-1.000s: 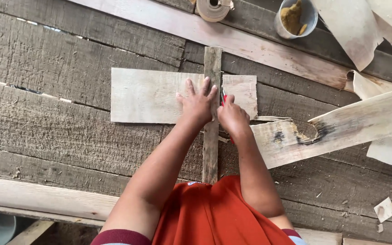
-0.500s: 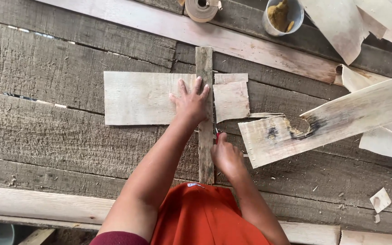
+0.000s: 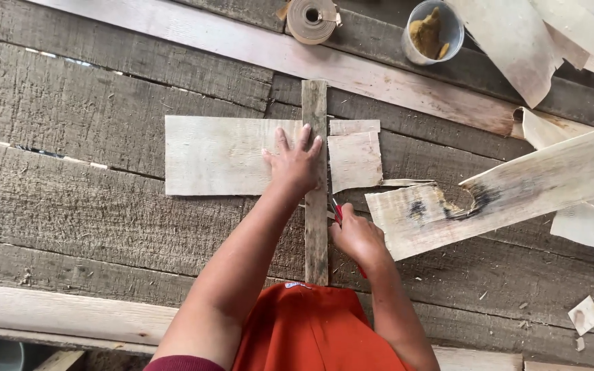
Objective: The person uses a red utility knife to cut a small piece of wood on a wooden workbench. They then pick up a long, thin piece of wood, align it with a smaller piece, and use the knife to score and cut along the edge, creating a straight cut.
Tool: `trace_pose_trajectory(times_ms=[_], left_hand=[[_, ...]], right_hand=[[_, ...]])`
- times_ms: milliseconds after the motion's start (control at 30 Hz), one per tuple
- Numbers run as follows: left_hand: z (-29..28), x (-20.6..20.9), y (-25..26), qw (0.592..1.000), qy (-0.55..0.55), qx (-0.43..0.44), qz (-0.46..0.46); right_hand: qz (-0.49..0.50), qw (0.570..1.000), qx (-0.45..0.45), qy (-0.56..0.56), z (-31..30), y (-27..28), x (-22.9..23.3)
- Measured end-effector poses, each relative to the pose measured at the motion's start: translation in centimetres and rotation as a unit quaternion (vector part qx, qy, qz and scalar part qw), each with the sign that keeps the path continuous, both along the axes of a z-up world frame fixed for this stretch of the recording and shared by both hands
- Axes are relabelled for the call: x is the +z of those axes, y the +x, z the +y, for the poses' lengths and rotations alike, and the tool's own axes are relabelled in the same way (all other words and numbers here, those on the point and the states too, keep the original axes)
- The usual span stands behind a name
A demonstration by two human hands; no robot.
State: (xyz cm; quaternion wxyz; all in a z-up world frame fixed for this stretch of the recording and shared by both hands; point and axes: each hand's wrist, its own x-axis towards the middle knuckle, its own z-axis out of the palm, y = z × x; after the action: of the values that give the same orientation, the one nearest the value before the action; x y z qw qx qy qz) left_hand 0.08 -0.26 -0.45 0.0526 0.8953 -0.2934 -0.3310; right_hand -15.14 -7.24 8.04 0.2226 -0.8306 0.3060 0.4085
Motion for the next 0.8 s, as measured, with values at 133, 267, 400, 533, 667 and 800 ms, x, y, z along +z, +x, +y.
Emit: trace_pose_trajectory(times_ms=[133,267,400,533,667,800], left_hand=[[0.1,0.9,0.0,1.000,-0.004,0.003,0.007],[0.0,0.5,0.0,1.000,0.000,0.006,0.004],[0.0,-0.4,0.1,1.000,0.001,0.005,0.000],[0.3,-0.6,-0.1,1.000,-0.004,0.001,0.004],[-0.1,-1.2,0.0,1.000,-0.007,0.000,-0.006],[0.0,-1.1,0.0,1.000,-0.008,-0.001,-0.006]], right_hand=[[0.006,1.000,0.019,0.000,-0.8,0.0,-0.2],[0.014,0.999,0.030,0.004,-1.0,0.3,0.2],[0.019,0.998,0.049,-0.019,-1.2,0.2,-0.8],[0.040,0.999,0.031,-0.009,-0.2,1.1,2.7],[-0.012,0.999,0.007,-0.039,-1.4,1.1,-0.5],[-0.057,0.994,-0.076,-0.051,-1.9,1.2,-1.1]])
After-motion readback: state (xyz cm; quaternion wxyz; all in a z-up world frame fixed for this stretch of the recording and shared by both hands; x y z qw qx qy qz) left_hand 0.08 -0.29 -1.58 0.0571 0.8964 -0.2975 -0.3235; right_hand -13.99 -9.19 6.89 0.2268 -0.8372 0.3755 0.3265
